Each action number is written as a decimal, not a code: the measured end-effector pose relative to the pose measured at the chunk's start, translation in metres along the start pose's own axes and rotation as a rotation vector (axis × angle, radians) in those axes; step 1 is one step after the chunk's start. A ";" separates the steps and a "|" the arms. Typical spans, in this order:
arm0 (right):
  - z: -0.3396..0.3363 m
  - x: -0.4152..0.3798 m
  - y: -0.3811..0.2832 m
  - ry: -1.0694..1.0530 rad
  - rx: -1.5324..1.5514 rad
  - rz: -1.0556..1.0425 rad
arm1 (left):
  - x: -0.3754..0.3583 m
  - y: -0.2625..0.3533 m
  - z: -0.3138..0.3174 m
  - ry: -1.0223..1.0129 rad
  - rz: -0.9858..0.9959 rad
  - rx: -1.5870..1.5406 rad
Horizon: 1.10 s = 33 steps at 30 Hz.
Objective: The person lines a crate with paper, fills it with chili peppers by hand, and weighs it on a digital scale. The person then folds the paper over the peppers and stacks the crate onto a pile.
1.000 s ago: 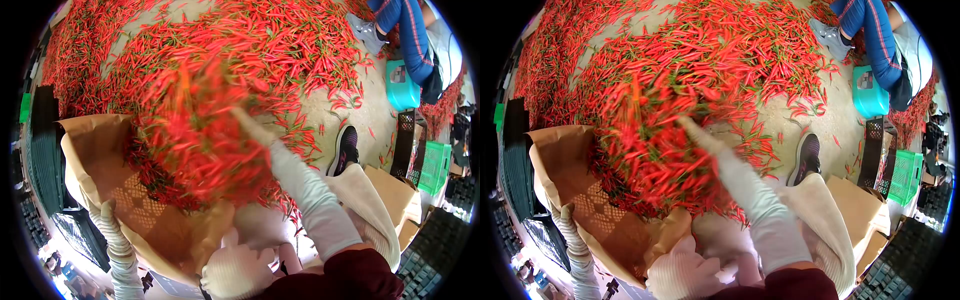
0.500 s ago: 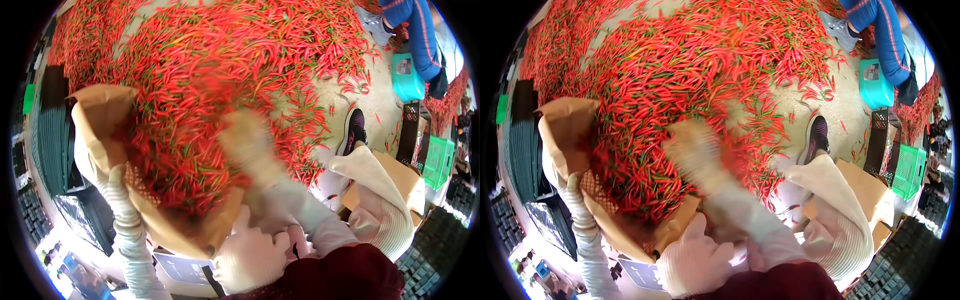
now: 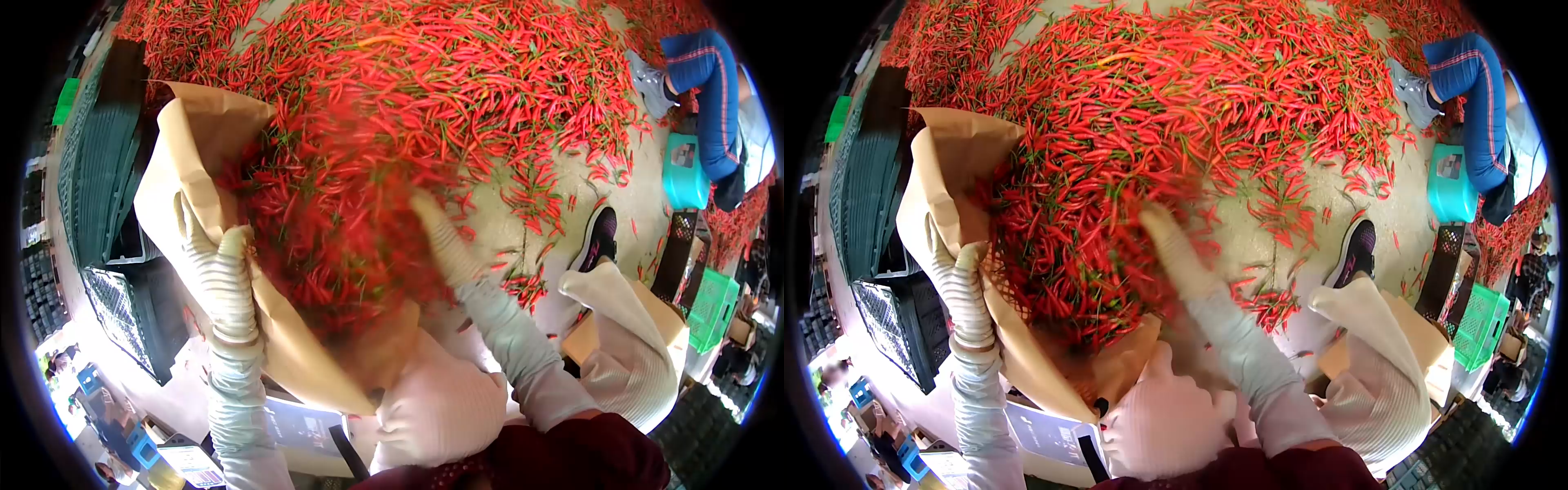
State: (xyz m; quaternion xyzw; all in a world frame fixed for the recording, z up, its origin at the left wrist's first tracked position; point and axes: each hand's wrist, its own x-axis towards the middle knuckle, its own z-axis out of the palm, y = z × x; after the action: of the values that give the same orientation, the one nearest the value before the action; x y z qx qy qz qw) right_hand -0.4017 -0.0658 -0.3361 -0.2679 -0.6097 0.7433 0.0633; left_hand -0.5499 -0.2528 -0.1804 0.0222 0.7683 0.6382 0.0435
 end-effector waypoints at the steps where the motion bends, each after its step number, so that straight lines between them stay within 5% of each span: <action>1: 0.015 -0.005 -0.026 -0.072 0.027 0.088 | -0.003 0.009 0.003 0.000 -0.050 -0.001; 6: 0.060 0.020 -0.070 -0.473 -0.035 0.004 | 0.005 -0.008 -0.011 -0.065 -0.026 -0.037; 9: 0.037 0.112 -0.141 -0.663 -0.542 -0.595 | 0.007 -0.011 -0.018 -0.053 -0.065 0.011; 10: 0.021 0.140 -0.163 -0.363 -0.625 -0.426 | 0.007 -0.009 -0.017 -0.052 -0.100 0.025; 11: 0.004 0.181 -0.168 -0.118 -0.728 -0.546 | 0.004 -0.005 -0.013 -0.055 -0.156 0.018; 13: -0.037 0.267 -0.172 0.027 -1.002 -0.426 | 0.002 -0.003 -0.007 -0.005 -0.187 0.038; 15: -0.065 0.329 -0.150 -0.064 -1.450 -0.088 | 0.004 -0.008 -0.011 0.051 -0.162 0.078; 18: -0.062 0.347 -0.137 -0.086 -1.553 -0.022 | 0.007 -0.016 -0.018 0.037 -0.087 0.143; 23: -0.048 0.341 -0.151 -0.342 -1.495 0.101 | 0.009 -0.007 -0.010 0.011 -0.077 0.078; 27: -0.026 0.272 -0.157 -0.265 -1.439 0.161 | 0.007 -0.005 -0.011 0.000 -0.049 0.109; 33: -0.034 0.292 -0.123 -0.327 -1.383 0.078 | 0.006 0.000 -0.008 0.027 -0.084 0.203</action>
State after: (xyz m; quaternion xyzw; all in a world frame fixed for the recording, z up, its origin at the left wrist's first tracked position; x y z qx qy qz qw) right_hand -0.6619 0.1169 -0.3180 -0.1532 -0.9333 0.2186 -0.2402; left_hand -0.5566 -0.2600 -0.1792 -0.0145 0.8297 0.5550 0.0574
